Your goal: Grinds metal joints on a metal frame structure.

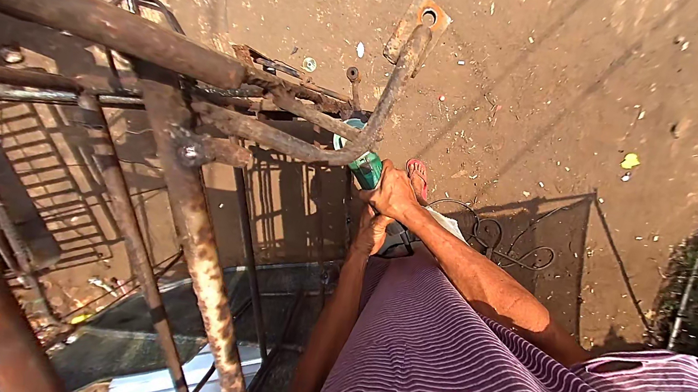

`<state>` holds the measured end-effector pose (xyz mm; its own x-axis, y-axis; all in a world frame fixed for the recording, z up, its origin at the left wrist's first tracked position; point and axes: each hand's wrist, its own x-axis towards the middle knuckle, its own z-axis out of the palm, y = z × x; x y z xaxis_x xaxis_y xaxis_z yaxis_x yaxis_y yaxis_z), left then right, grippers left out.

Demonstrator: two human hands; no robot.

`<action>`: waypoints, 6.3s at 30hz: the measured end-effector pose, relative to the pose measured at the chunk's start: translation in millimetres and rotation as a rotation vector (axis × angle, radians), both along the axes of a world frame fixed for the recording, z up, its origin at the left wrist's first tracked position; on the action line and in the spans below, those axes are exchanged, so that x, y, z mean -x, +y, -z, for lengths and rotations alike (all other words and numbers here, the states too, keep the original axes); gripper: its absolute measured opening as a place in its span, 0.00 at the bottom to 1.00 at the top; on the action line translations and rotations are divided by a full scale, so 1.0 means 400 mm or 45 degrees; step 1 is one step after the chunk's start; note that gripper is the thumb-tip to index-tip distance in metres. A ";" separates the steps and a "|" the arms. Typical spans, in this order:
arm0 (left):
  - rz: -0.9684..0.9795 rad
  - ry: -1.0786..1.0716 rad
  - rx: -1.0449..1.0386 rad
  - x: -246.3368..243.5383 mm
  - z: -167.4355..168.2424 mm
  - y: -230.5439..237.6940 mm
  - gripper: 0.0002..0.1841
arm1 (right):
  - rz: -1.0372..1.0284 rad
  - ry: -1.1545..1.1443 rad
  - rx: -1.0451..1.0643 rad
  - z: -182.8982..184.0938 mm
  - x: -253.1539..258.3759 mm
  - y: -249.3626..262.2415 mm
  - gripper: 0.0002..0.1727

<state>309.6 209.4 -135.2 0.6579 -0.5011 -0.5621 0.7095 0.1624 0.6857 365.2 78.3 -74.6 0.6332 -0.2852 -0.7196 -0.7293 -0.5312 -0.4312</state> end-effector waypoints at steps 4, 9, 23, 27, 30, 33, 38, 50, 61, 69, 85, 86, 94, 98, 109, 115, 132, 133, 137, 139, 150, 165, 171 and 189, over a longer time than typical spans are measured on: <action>-0.007 -0.005 0.042 0.002 0.002 0.000 0.40 | -0.001 -0.024 -0.004 0.005 0.002 0.001 0.44; -0.007 -0.004 0.064 0.000 -0.001 -0.007 0.38 | 0.006 -0.028 0.003 0.001 0.001 0.000 0.43; -0.033 -0.008 0.093 0.001 -0.009 -0.016 0.30 | -0.016 -0.067 0.012 -0.010 0.003 -0.007 0.42; -0.023 -0.008 0.070 0.002 -0.010 -0.015 0.30 | -0.019 -0.068 0.031 -0.006 0.005 -0.005 0.42; -0.018 -0.009 0.060 0.006 -0.006 -0.015 0.31 | -0.029 -0.053 0.049 -0.011 0.005 -0.005 0.43; -0.029 -0.011 0.052 0.007 -0.005 -0.017 0.30 | -0.022 -0.059 0.050 -0.008 0.007 -0.006 0.42; -0.027 -0.001 0.047 0.007 -0.010 -0.014 0.34 | 0.000 -0.079 0.038 -0.008 0.011 -0.003 0.42; -0.043 -0.003 0.088 0.004 -0.002 -0.012 0.27 | -0.045 0.008 0.049 -0.029 -0.007 -0.004 0.43; -0.029 -0.023 0.120 0.003 0.014 -0.009 0.32 | -0.044 -0.014 0.050 -0.021 -0.005 -0.005 0.41; -0.045 -0.020 0.081 -0.001 -0.001 -0.013 0.35 | -0.027 -0.020 0.011 -0.014 -0.006 -0.005 0.43; -0.037 -0.015 0.023 0.002 0.011 -0.011 0.40 | -0.017 -0.055 0.003 0.018 -0.004 -0.004 0.44; -0.038 -0.027 0.016 0.003 0.012 -0.010 0.40 | -0.003 -0.061 -0.013 0.018 -0.004 -0.004 0.44; -0.049 -0.089 -0.008 0.004 0.008 -0.009 0.43 | 0.002 -0.088 -0.022 0.018 -0.004 -0.002 0.43; -0.040 -0.101 -0.015 0.003 0.013 -0.009 0.40 | 0.014 -0.091 -0.028 0.017 -0.006 -0.002 0.43; -0.030 -0.108 -0.047 0.000 0.030 -0.008 0.41 | -0.023 -0.095 -0.017 0.024 -0.009 -0.003 0.44; -0.046 -0.075 -0.016 -0.001 0.023 -0.013 0.44 | -0.031 -0.099 -0.016 0.025 -0.008 -0.005 0.43; -0.066 -0.015 0.112 0.006 0.007 -0.022 0.33 | -0.054 -0.042 0.046 -0.008 0.004 -0.008 0.43; -0.062 -0.021 0.114 0.009 0.008 -0.023 0.31 | -0.055 -0.044 0.045 -0.010 0.006 -0.010 0.43; -0.087 -0.015 0.089 0.001 0.001 -0.027 0.33 | -0.074 -0.017 0.045 -0.022 -0.008 -0.010 0.42; -0.089 0.002 0.079 -0.006 -0.001 -0.023 0.39 | -0.075 -0.001 0.038 -0.025 -0.021 -0.006 0.42; -0.081 -0.023 0.108 0.004 0.004 -0.031 0.29 | -0.079 -0.052 0.043 -0.014 -0.005 -0.015 0.43; -0.094 -0.001 0.106 -0.004 -0.001 -0.035 0.31 | -0.109 -0.033 0.049 -0.019 -0.019 -0.015 0.44; -0.075 -0.014 0.111 0.006 0.003 -0.037 0.32 | -0.100 -0.048 0.058 -0.008 -0.004 -0.020 0.44; -0.090 -0.023 0.084 -0.005 -0.004 -0.038 0.29 | -0.098 -0.029 0.039 -0.020 -0.020 -0.018 0.42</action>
